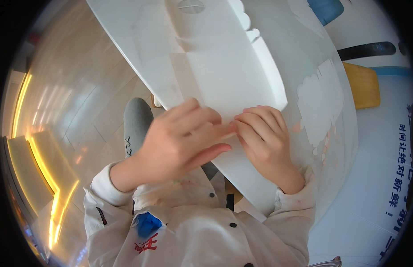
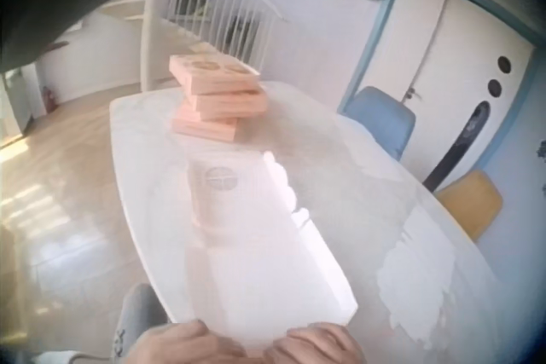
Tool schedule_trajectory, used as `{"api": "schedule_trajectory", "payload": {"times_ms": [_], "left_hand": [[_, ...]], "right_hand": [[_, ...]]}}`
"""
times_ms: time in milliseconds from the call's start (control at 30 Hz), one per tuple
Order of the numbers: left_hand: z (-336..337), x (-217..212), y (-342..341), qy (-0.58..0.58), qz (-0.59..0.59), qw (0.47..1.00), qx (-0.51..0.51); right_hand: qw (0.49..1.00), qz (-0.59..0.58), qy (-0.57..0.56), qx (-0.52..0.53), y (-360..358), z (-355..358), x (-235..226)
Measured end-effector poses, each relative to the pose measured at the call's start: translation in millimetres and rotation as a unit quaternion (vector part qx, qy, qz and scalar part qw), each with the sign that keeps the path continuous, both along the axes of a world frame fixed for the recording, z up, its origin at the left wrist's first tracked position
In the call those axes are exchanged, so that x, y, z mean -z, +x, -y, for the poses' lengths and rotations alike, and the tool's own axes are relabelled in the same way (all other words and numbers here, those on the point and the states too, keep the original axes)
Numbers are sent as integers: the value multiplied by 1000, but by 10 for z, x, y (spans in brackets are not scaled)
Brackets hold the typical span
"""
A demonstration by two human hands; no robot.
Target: The person assembles flat-packed cardboard boxes by folding along pre-scored lines and securing them with adhesive strips. They handle multiple boxes one at a time, applying tape to the flaps and stacking the finished boxes on the table.
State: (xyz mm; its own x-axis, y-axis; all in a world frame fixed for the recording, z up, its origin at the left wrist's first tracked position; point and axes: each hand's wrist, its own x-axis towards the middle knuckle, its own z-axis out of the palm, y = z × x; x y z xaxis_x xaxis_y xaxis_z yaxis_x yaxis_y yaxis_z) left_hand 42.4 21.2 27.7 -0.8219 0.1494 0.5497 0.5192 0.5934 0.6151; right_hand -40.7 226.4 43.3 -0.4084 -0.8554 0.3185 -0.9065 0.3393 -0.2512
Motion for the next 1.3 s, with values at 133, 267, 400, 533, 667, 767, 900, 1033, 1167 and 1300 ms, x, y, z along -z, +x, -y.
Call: {"api": "schedule_trajectory", "payload": {"times_ms": [133,267,400,533,667,767,900,1033,1167,1300], "left_hand": [[319,-27,1,38,95,995,4],[325,-57,-19,62,166,984,21],[261,88,-128,92,127,988,13],[88,-33,-203,88,142,985,-33],[-35,-90,-220,73,149,985,-53],[-75,-93,-238,102,159,981,-38],[0,-56,-284,163,220,962,-16],[38,17,-334,132,213,968,6],[49,-69,-356,158,261,952,27],[87,-51,-364,198,286,937,43]], "right_hand": [[996,30,-80,11,-188,-93,89],[986,110,-121,-3,-244,-75,64],[982,116,-147,-16,-229,-63,161],[979,92,-180,-9,-177,-23,244],[979,71,-190,14,-148,-21,210],[977,42,-209,33,-130,-10,242],[968,87,-231,36,-175,-23,295],[971,53,-231,37,-197,-33,289],[972,16,-228,50,-201,-51,272],[970,29,-238,47,-208,-84,192]]}}
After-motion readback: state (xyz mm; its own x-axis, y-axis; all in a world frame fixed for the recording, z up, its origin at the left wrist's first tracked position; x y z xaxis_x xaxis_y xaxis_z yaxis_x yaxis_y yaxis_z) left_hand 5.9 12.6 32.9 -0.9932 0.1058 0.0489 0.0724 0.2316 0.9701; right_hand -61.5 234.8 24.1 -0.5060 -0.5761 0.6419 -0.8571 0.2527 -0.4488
